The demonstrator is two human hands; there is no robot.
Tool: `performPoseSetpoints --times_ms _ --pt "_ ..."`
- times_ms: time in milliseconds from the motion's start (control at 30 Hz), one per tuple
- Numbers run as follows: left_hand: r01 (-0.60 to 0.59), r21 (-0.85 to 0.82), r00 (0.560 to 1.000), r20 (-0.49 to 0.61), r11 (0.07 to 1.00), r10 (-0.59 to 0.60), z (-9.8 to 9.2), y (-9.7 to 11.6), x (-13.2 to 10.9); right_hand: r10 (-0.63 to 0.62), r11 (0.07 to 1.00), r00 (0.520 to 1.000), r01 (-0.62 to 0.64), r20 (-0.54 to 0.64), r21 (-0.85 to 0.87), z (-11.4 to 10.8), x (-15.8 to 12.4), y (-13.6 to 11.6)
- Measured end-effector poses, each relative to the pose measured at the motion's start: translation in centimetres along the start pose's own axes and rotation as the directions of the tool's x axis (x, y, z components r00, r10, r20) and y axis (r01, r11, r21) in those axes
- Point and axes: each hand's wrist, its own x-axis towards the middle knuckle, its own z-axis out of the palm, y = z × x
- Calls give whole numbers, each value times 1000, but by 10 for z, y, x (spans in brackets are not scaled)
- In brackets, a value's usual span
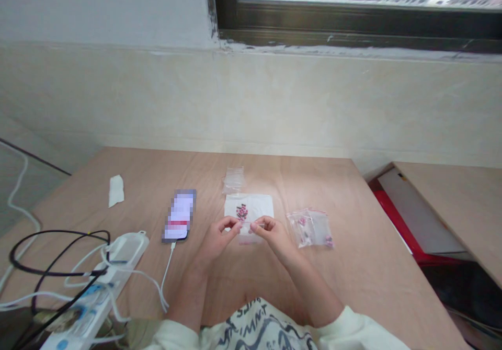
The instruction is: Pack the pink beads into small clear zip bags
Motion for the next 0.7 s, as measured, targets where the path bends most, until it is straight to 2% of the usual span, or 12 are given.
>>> performPoseSetpoints --times_ms 133,167,233,300,367,433,467,500,600,633,700 --pt "35 -48 999 -1 998 -35 5 0 -1 -31 999 999 31 30 -7 -2 -8 14" --pt "38 -57 999 11 998 -38 6 0 -3 -44 999 999 44 -5 -26 -6 -11 15" --pt "45 -69 999 12 997 -45 7 -1 -5 -83 995 984 73 -158 -67 -22 -19 14" --pt "66 -78 997 -19 995 -68 6 -3 -9 -124 990 918 88 -378 -111 -50 -26 10" --pt "96 -86 994 -53 992 -100 5 -8 -12 -143 986 809 65 -570 -155 -85 -30 7" --pt "128 -99 989 -65 987 -135 4 -13 -15 -197 949 703 -38 -683 -312 -118 -30 9" --pt "143 -105 987 -63 984 -150 3 -15 -17 -235 895 648 -147 -725 -421 -131 -28 11" --pt "155 -110 985 -61 982 -162 3 -17 -18 -278 804 612 -274 -740 -528 -141 -27 15" --pt "154 -100 984 -76 983 -162 0 -23 -23 -391 461 579 -550 -716 -696 -150 -23 24" --pt "147 -90 984 -86 985 -155 -1 -25 -24 -419 385 565 -599 -711 -702 -148 -22 25" --pt "135 -67 984 -110 989 -142 -4 -30 -26 -474 337 500 -658 -725 -674 -141 -22 23"
